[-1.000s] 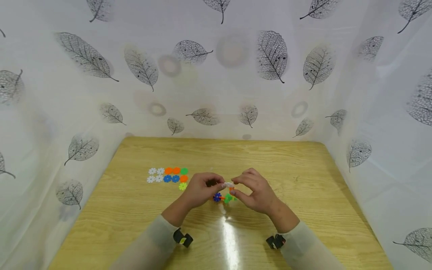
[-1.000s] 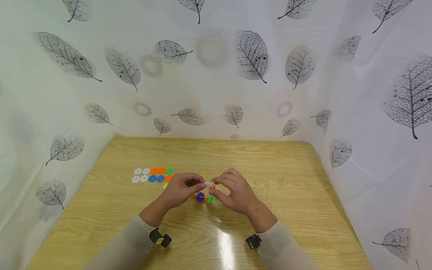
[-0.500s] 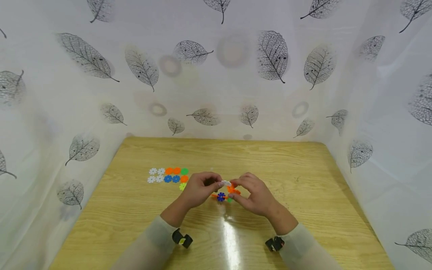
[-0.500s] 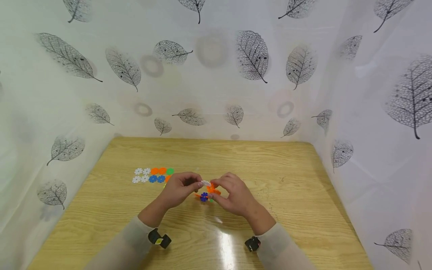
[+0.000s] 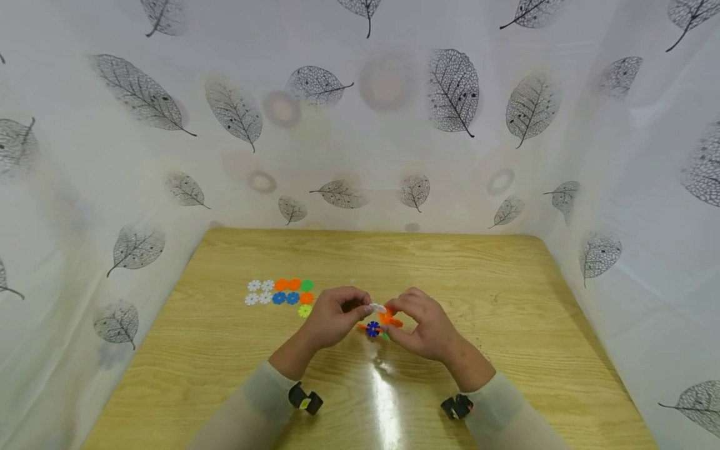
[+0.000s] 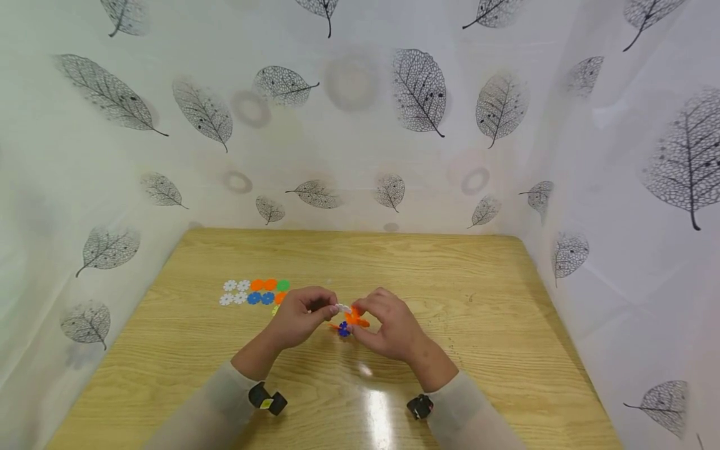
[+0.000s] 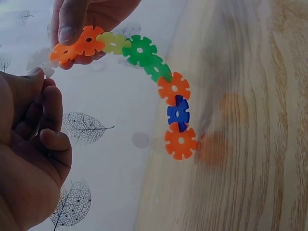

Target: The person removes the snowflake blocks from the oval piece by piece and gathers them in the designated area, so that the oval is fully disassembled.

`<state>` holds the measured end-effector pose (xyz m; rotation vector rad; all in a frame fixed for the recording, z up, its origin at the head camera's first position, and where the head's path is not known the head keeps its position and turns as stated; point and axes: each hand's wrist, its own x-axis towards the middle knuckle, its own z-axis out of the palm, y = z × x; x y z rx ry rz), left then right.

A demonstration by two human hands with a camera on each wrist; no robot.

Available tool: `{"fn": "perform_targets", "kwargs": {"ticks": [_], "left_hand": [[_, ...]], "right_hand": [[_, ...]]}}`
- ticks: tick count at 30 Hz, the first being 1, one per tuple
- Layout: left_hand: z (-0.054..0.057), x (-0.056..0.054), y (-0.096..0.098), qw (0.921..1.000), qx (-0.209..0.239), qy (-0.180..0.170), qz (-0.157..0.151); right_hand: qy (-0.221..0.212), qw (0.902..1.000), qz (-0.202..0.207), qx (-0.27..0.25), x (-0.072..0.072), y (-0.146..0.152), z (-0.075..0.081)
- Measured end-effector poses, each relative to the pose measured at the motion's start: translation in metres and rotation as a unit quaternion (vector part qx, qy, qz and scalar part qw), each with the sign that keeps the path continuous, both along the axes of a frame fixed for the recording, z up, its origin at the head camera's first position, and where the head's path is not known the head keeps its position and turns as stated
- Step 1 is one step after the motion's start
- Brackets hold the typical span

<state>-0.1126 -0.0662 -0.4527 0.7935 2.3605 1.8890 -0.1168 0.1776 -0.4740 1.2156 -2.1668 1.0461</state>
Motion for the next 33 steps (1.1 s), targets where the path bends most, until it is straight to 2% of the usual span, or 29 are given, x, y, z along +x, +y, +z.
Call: {"fn": "perform_targets", "kwargs": {"ticks": [6, 10, 13, 16, 26, 29, 33], "left_hand": [[0.007, -0.01, -0.021, 0.9985, 0.024, 0.018, 0.046], [0.009, -0.016, -0.032, 0.9986, 0.022, 0.019, 0.044], [0.007, -0.016, -0.036, 0.9987, 0.018, -0.006, 0.047], [0.003, -0.016, -0.04, 0.9972, 0.01, -0.041, 0.062], [-0.009, -0.015, -0.064, 0.986, -0.048, -0.122, 0.103], [-0.014, -0.014, -0.072, 0.9823, -0.058, -0.136, 0.115], [-0.02, -0.014, -0.08, 0.9814, -0.07, -0.127, 0.126]], "right_hand": [[0.016, 0.9997, -0.012, -0.015, 0.001, 0.007, -0.008], [0.021, 0.9995, -0.014, -0.021, 0.0, 0.01, -0.008], [0.022, 0.9995, -0.01, -0.021, -0.002, 0.01, -0.006], [0.026, 0.9994, -0.007, -0.02, -0.002, 0.009, -0.005], [0.028, 0.9993, 0.002, -0.023, -0.004, 0.008, -0.004], [0.026, 0.9994, 0.003, -0.022, -0.005, 0.008, -0.003], [0.018, 0.9997, -0.003, -0.018, -0.005, 0.01, -0.002]]}}
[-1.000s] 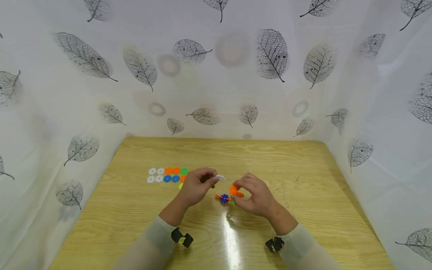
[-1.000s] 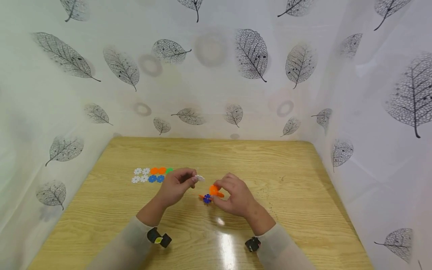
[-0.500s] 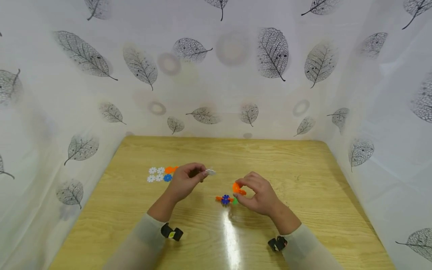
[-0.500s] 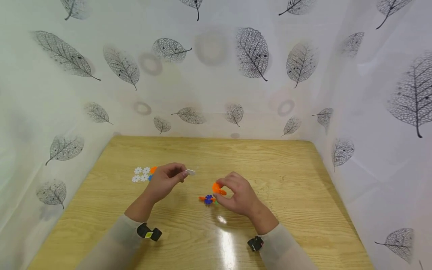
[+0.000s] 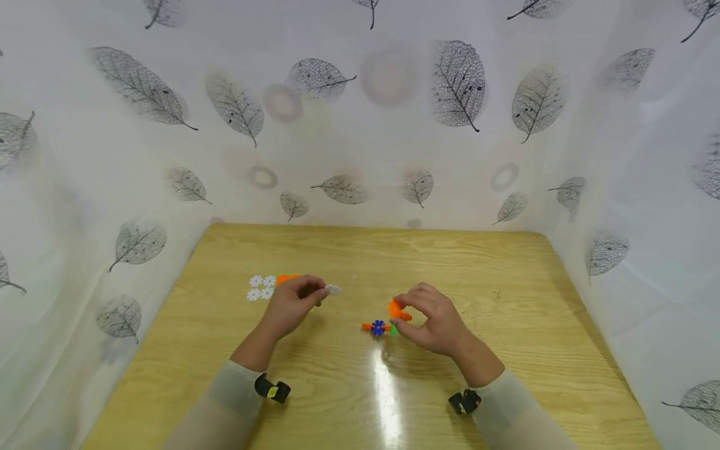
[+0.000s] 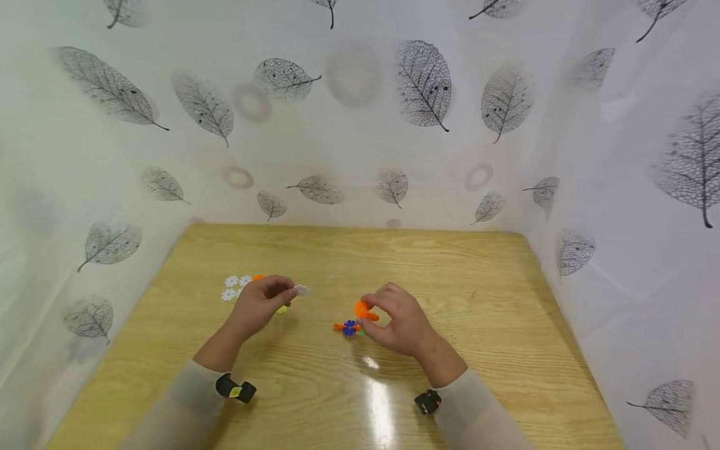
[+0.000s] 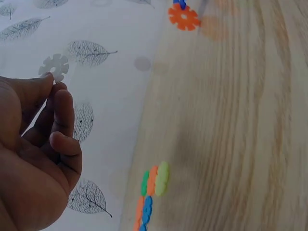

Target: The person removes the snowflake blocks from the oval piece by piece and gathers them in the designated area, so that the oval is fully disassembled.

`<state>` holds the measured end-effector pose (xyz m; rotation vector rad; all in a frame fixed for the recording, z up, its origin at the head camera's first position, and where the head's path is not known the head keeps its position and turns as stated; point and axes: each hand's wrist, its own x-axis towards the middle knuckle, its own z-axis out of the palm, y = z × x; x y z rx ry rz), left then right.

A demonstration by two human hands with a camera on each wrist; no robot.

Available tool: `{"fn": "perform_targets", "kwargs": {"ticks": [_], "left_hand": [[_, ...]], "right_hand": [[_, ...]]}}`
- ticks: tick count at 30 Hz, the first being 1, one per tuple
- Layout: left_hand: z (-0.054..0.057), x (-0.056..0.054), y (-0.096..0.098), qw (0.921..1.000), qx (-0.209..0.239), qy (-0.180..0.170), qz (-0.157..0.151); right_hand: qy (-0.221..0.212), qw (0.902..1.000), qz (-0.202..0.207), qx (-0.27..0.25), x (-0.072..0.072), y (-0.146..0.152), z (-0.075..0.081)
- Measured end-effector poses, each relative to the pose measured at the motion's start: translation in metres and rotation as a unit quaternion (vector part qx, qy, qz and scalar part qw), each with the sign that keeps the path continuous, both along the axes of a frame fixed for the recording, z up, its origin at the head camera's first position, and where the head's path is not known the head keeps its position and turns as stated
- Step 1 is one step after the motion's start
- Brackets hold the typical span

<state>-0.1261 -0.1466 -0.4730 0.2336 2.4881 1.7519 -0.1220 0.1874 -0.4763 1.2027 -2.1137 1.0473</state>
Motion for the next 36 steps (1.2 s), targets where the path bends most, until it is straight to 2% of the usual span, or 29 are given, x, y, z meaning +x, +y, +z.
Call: {"fn": "perform_targets", "kwargs": {"ticks": [12, 20, 29, 36], "left_hand": [[-0.014, 0.004, -0.042, 0.9975, -0.048, 0.003, 0.051], [-0.027, 0.009, -0.067, 0.9916, -0.095, -0.028, 0.083], [-0.041, 0.003, -0.076, 0.9816, -0.159, -0.041, 0.097], [-0.044, -0.002, -0.075, 0.9744, -0.197, -0.049, 0.097]], "right_hand": [[0.0, 1.0, -0.005, 0.005, -0.002, 0.0, 0.003], [0.011, 0.9999, -0.002, -0.005, -0.001, 0.002, 0.004], [0.023, 0.9995, 0.015, -0.018, -0.001, 0.001, 0.003], [0.023, 0.9994, 0.015, -0.02, -0.001, 0.0, 0.005]]}}
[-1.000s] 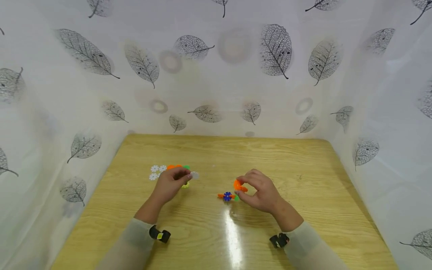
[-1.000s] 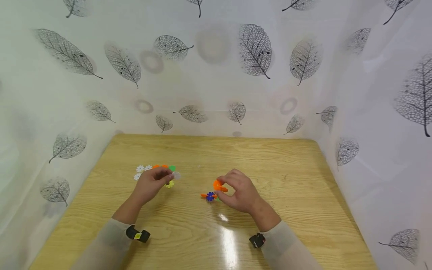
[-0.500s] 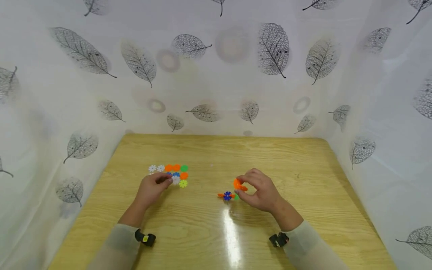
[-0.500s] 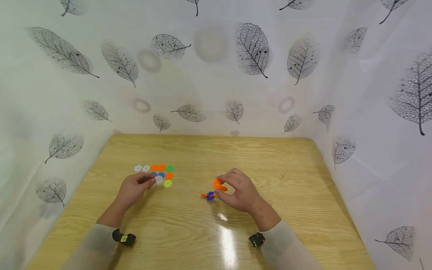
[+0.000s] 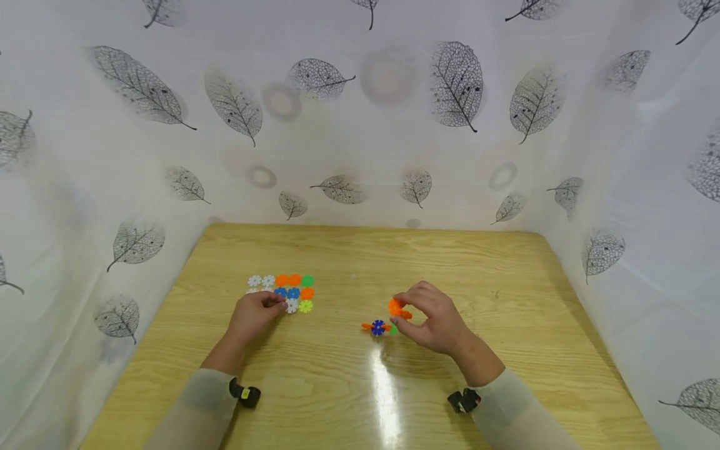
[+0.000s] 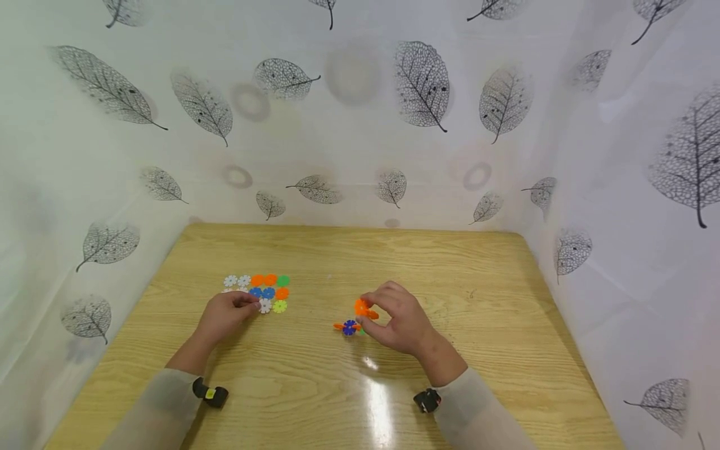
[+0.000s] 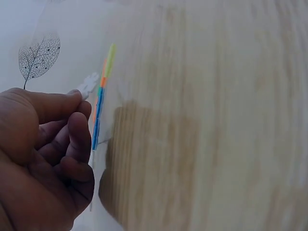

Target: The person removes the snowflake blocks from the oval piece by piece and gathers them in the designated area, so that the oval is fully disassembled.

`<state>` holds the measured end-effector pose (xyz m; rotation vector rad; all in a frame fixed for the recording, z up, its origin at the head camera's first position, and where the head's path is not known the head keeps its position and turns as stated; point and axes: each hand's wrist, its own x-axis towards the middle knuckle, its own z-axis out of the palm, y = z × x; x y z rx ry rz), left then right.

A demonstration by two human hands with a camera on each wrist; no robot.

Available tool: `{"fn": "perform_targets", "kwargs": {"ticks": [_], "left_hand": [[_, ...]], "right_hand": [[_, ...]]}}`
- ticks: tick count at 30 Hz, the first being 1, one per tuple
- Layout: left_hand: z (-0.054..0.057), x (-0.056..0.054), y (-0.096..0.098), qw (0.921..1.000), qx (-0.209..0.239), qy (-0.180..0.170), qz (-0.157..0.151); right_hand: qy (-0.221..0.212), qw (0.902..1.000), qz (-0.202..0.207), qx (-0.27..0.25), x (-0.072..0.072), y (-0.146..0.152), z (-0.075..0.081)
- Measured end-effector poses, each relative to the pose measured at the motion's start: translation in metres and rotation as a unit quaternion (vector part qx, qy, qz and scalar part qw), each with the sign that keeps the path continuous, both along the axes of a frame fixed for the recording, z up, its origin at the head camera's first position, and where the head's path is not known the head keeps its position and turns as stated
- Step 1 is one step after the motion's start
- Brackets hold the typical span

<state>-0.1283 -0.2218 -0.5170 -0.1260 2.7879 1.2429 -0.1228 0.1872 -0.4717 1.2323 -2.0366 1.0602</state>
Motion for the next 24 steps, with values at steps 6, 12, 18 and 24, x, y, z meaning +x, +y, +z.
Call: {"fn": "perform_targets", "kwargs": {"ticks": [6, 12, 18, 24], "left_hand": [[-0.0012, -0.0042, 0.0015, 0.9995, -0.027, -0.015, -0.001], [0.0026, -0.0069, 0.0029, 0.9986, -0.049, -0.014, -0.014], [0.0075, -0.0078, 0.0016, 0.9976, -0.059, -0.027, -0.025], [0.0081, -0.009, 0.0005, 0.9969, -0.064, -0.035, -0.03]], "right_hand": [[0.001, 1.0, 0.0, -0.001, 0.0004, 0.0005, 0.0], [-0.005, 1.0, -0.006, 0.005, 0.0002, 0.0008, -0.0005], [-0.007, 0.9999, -0.008, 0.01, -0.0006, 0.0007, -0.001], [-0.009, 0.9998, -0.009, 0.013, -0.0006, 0.0008, 0.0004]]}}
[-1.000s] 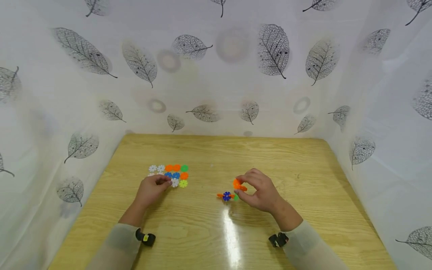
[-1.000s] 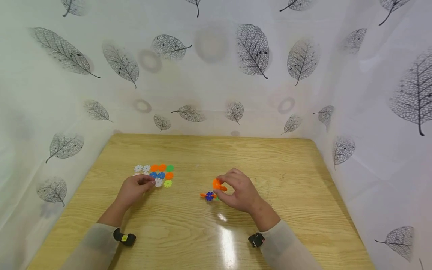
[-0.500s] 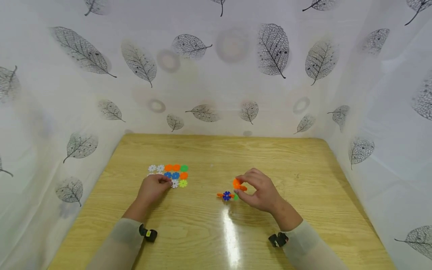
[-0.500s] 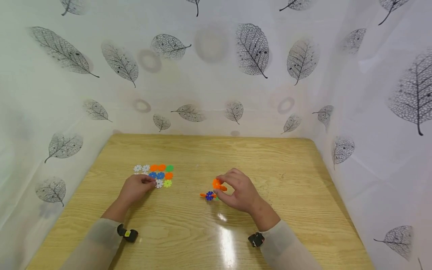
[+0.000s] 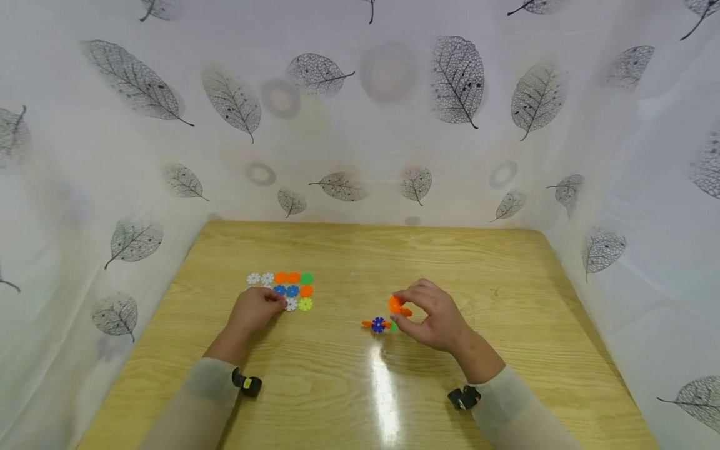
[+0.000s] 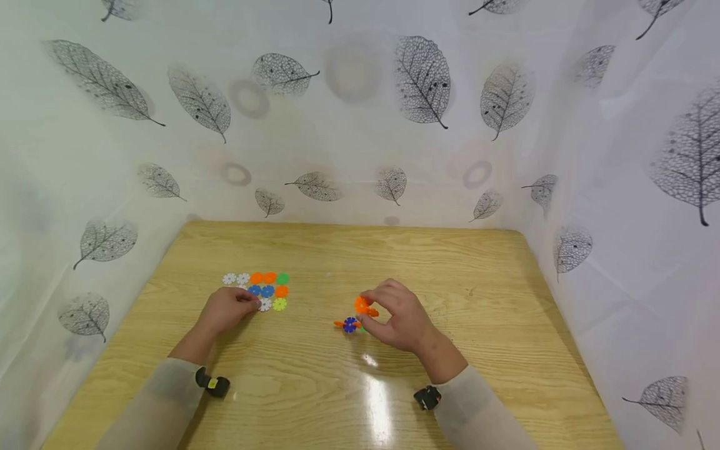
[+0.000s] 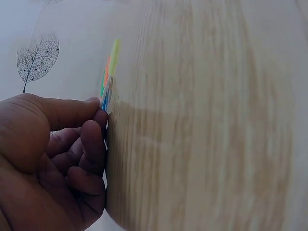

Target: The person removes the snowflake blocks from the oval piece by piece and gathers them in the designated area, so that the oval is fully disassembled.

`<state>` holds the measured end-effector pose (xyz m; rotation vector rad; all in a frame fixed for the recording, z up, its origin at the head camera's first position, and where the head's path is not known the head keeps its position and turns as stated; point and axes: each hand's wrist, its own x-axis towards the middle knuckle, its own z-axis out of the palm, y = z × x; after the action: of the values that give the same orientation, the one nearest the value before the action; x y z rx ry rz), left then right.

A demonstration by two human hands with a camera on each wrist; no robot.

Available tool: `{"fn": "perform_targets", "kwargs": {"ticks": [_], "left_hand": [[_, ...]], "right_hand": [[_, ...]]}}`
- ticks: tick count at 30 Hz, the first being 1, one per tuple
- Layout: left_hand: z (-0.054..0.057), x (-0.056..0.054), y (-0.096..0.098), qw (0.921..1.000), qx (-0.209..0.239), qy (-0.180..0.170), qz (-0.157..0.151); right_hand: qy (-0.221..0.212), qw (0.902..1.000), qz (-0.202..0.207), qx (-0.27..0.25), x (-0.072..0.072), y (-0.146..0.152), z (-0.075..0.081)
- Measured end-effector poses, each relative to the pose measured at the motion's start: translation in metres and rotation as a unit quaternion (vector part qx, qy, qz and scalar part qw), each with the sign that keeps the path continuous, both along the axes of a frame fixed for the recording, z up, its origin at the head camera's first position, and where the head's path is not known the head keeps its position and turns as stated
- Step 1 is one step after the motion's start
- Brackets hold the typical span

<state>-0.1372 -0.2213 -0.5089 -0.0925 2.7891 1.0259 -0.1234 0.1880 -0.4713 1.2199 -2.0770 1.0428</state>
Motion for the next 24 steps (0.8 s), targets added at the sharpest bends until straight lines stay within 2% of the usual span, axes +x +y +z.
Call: {"fn": "perform_targets", "kwargs": {"ticks": [16, 24], "left_hand": [[-0.0011, 0.0, -0.0007, 1.0, 0.004, 0.007, -0.002], [0.0019, 0.0009, 0.0057, 0.9992, 0.032, 0.025, -0.007]], "right_hand": [[-0.002, 1.0, -0.002, 0.007, 0.0004, -0.0014, 0.0008], [-0.002, 1.0, -0.005, 0.007, 0.0016, -0.0006, 0.0023]]}}
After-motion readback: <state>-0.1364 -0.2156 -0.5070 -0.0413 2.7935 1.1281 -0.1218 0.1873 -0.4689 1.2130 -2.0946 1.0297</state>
